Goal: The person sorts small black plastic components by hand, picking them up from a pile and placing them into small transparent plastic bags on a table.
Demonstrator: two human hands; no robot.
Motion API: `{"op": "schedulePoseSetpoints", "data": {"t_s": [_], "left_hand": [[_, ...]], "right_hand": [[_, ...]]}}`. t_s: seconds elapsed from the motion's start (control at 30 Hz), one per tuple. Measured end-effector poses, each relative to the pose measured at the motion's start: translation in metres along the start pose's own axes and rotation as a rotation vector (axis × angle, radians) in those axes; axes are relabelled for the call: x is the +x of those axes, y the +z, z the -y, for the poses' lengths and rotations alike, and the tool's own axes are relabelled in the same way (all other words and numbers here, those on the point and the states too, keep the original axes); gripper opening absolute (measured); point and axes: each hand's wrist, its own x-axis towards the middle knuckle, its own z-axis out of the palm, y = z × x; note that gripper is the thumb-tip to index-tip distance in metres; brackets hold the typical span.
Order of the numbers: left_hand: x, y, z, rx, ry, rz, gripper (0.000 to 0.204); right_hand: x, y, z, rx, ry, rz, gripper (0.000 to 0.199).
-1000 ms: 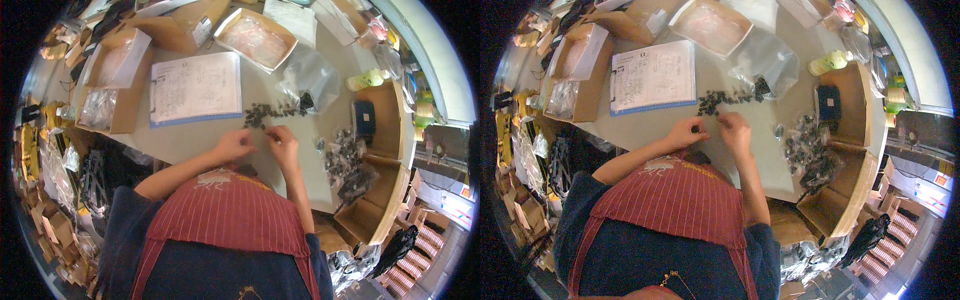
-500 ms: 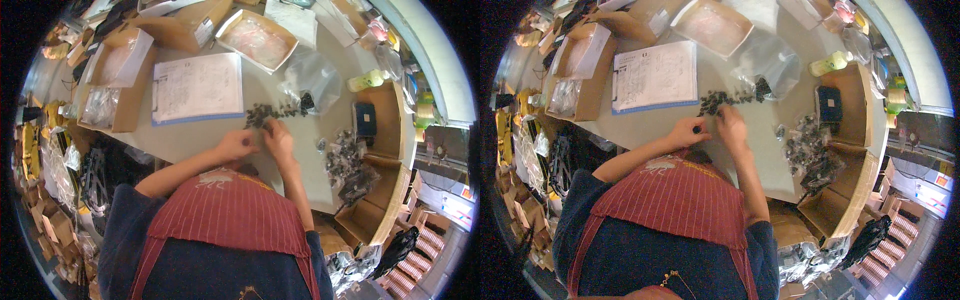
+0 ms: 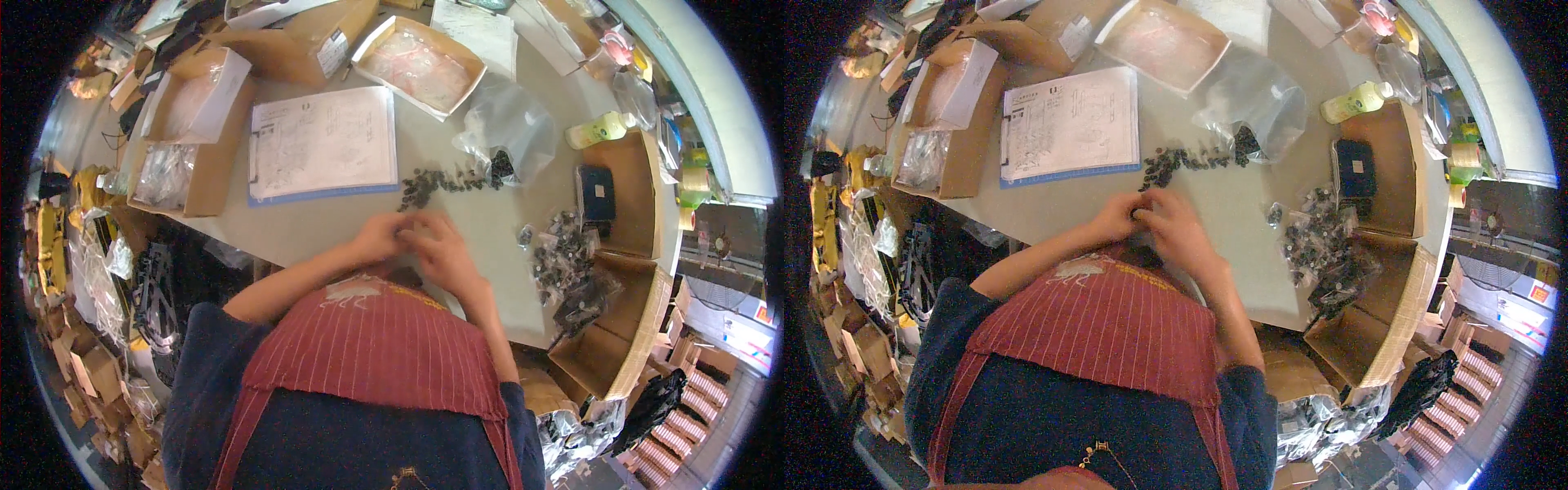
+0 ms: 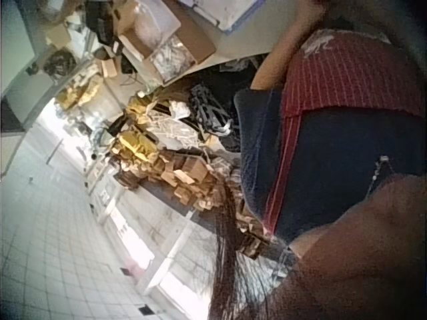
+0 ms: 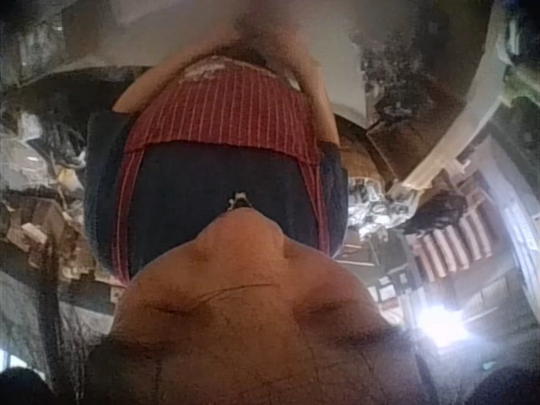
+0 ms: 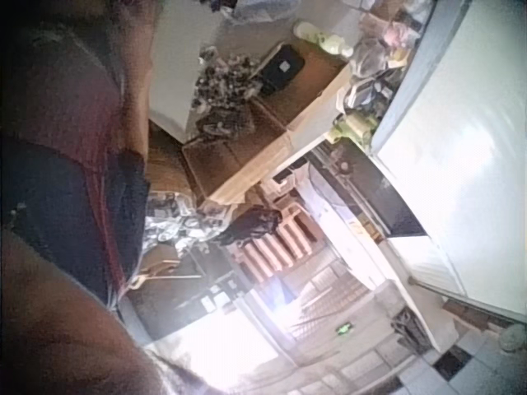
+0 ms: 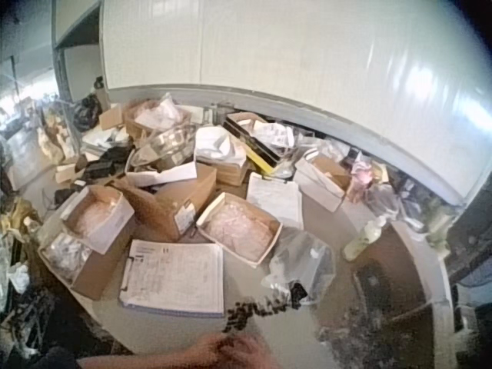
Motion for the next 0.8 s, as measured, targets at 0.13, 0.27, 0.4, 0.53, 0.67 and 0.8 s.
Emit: {"op": "schedulePoseSetpoints", "data": {"t_s": [0.13,0.27,0.4,0.53,0.67,0.8], "left_hand": [[-0.002,-0.008,-0.009,0.230,0.107,0.034,0.042],[0.001,-0.015,-0.041,0.238,0.327,-0.088,0.034],[-0.004,-0.020,-0.046,0.258,0.154,-0.072,0.027],[-0.004,-0.021,-0.052,0.097,-0.071,-0.143,0.023],[-0.006,-0.021,-0.052,0.179,-0.059,-0.148,0.019],[-0.002,-0.019,-0.058,0.391,0.070,-0.100,0.014]], "right_hand": [[0.000,0.010,-0.009,-0.071,-0.036,0.017,0.028],[-0.007,0.016,-0.009,0.053,0.179,-0.114,0.019],[-0.010,0.017,-0.011,0.013,0.262,-0.269,0.013],[-0.017,0.022,-0.017,0.060,0.352,-0.277,0.016],[-0.015,0.022,-0.011,0.081,0.413,-0.280,0.016],[-0.011,0.018,-0.008,0.170,0.321,-0.222,0.015]]}}
